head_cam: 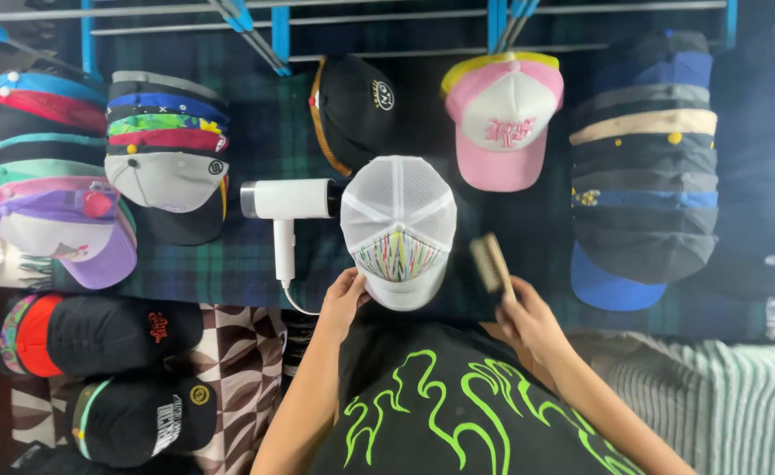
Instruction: Cleaning and steaming baseball caps using a brush and a handheld steamer
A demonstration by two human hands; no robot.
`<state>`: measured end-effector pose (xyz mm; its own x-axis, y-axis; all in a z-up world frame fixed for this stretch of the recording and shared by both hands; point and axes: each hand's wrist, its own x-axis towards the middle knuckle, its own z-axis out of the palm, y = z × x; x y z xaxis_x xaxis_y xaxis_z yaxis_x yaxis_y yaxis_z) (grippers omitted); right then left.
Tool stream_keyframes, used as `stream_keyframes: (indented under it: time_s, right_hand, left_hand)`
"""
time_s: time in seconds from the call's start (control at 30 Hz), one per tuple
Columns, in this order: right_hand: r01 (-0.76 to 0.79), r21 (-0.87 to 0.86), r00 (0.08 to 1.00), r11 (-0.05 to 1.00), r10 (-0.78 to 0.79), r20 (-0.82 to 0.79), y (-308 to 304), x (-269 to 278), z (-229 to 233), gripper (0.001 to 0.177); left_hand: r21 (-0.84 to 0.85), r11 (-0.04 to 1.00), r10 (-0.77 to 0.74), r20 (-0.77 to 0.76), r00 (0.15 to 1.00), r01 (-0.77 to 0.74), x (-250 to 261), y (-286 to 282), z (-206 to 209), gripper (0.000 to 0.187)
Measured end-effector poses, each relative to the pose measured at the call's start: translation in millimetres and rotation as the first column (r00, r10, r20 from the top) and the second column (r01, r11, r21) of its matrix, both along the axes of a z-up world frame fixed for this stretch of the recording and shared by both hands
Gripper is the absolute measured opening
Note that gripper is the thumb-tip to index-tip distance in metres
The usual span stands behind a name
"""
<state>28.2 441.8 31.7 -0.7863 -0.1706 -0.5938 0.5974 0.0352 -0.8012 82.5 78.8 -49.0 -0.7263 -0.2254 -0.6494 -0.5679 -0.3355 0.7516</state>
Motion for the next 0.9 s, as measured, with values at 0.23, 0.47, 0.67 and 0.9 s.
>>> stream_keyframes:
  time_s: [0.23,0.47,0.67,0.9]
  right_hand:
    - [0.056,0.463,0.988,0.885,0.019,-0.154,-27,-74,-138,0.035]
    - [-0.121,0.737,0.879,0.665,0.416,-0.231,-33,-83,-99,0.046]
    - [-0.011,0.778,0.802,0.628,0.47,-0.368,-35,-55,-95,0.042]
    - [0.169,0.857,0.647,0.487,0.601,-0.469,-40,-34,-90,0.037]
  left_hand:
    - [-0.272,0.961,-0.061,-0.076,0.995,0.038,-22,7,57,0.025]
    - [0.111,0.977,0.194,-0.101,0.976,-0.183,-27,31,60,0.046]
    - [-0.181,0.982,-0.051,-0.023,0.998,0.046,-8,25,41,0.063]
    - [-0.13,0.99,-0.076,-0.122,0.99,0.06,1,15,17,0.043]
